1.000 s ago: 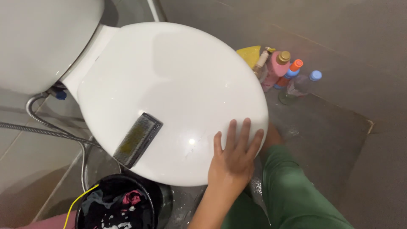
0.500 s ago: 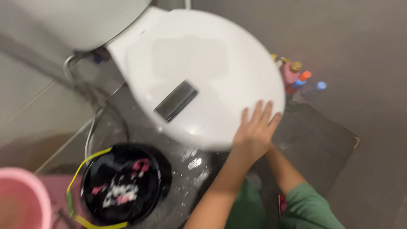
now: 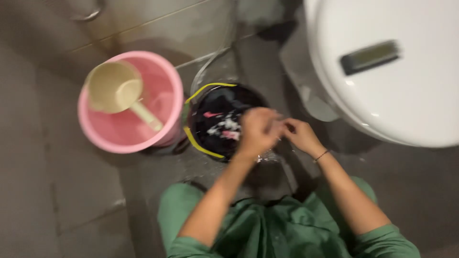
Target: Washing clothes by hand in a bucket and repairing a showerhead in a bathroom.
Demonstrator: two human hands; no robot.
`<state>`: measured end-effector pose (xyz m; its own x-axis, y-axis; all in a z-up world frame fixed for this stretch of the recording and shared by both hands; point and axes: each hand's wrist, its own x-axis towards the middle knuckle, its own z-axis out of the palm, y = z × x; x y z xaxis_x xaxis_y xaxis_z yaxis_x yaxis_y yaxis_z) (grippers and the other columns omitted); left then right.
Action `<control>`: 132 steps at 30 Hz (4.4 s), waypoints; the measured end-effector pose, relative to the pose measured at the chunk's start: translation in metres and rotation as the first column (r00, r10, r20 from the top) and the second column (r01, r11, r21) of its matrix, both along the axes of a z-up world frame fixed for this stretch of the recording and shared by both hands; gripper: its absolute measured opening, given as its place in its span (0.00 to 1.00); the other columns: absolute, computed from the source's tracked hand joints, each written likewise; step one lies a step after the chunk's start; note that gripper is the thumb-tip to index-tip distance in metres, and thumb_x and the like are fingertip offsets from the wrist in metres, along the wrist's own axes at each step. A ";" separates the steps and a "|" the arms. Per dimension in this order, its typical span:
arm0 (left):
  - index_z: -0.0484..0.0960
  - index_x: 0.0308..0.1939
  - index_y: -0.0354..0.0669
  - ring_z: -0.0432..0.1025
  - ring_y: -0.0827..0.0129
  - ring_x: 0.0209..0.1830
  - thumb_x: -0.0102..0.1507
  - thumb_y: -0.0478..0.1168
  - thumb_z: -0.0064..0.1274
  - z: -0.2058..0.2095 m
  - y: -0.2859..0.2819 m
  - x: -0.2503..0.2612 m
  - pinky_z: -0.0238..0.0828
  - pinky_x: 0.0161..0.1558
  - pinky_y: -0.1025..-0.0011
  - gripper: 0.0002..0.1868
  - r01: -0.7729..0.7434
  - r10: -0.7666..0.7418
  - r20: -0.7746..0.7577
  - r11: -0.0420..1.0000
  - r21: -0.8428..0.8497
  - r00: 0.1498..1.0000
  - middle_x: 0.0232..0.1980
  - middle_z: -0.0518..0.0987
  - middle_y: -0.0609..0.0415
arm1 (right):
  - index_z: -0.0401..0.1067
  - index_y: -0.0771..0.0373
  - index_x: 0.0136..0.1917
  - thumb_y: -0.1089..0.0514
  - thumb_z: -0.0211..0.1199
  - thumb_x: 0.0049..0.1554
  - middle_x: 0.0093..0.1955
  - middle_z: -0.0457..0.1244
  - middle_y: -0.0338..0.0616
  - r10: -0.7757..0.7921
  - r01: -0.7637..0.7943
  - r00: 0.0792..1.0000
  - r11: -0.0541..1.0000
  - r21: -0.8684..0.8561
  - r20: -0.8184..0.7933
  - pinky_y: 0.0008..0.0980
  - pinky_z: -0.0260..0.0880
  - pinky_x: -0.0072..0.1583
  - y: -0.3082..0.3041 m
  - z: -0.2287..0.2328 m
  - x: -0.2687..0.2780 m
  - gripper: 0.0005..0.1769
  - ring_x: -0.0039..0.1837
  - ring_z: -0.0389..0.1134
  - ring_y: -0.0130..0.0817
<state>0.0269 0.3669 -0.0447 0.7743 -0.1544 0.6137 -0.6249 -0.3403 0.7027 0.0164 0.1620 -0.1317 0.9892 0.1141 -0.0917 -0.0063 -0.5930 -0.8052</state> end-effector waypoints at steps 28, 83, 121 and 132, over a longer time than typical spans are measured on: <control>0.87 0.49 0.37 0.75 0.57 0.35 0.80 0.58 0.39 -0.133 0.355 0.129 0.63 0.28 0.62 0.30 0.013 0.790 -0.378 0.425 0.905 0.482 0.41 0.83 0.39 | 0.74 0.66 0.57 0.57 0.61 0.62 0.45 0.70 0.40 0.003 0.083 0.979 0.909 0.409 -0.205 0.24 0.71 0.46 0.141 -0.025 0.034 0.13 0.41 0.71 0.25; 0.68 0.50 0.34 0.77 0.37 0.38 0.69 0.42 0.46 0.078 0.274 -0.040 0.72 0.42 0.44 0.14 -0.091 0.623 -0.412 0.615 0.783 0.665 0.39 0.81 0.33 | 0.75 0.66 0.56 0.65 0.61 0.62 0.50 0.70 0.48 -0.245 0.211 0.937 0.965 0.157 0.247 0.36 0.73 0.53 0.150 -0.036 0.061 0.08 0.49 0.73 0.40; 0.68 0.68 0.53 0.59 0.34 0.72 0.40 0.41 0.76 -0.193 0.140 0.074 0.68 0.64 0.46 0.53 0.103 0.412 -0.635 0.783 0.614 0.654 0.75 0.62 0.43 | 0.73 0.54 0.56 0.35 0.64 0.51 0.53 0.68 0.42 0.636 -0.299 0.725 0.636 -0.712 0.264 0.56 0.69 0.51 0.184 -0.081 0.126 0.27 0.51 0.70 0.46; 0.60 0.69 0.38 0.54 0.42 0.74 0.40 0.40 0.76 -0.224 0.159 0.101 0.56 0.69 0.54 0.58 0.120 0.233 -0.667 0.891 0.439 0.708 0.73 0.60 0.34 | 0.77 0.50 0.54 0.34 0.69 0.45 0.48 0.69 0.50 0.472 -0.494 0.860 0.668 -0.556 -0.197 0.48 0.72 0.52 0.216 -0.057 0.178 0.28 0.50 0.72 0.51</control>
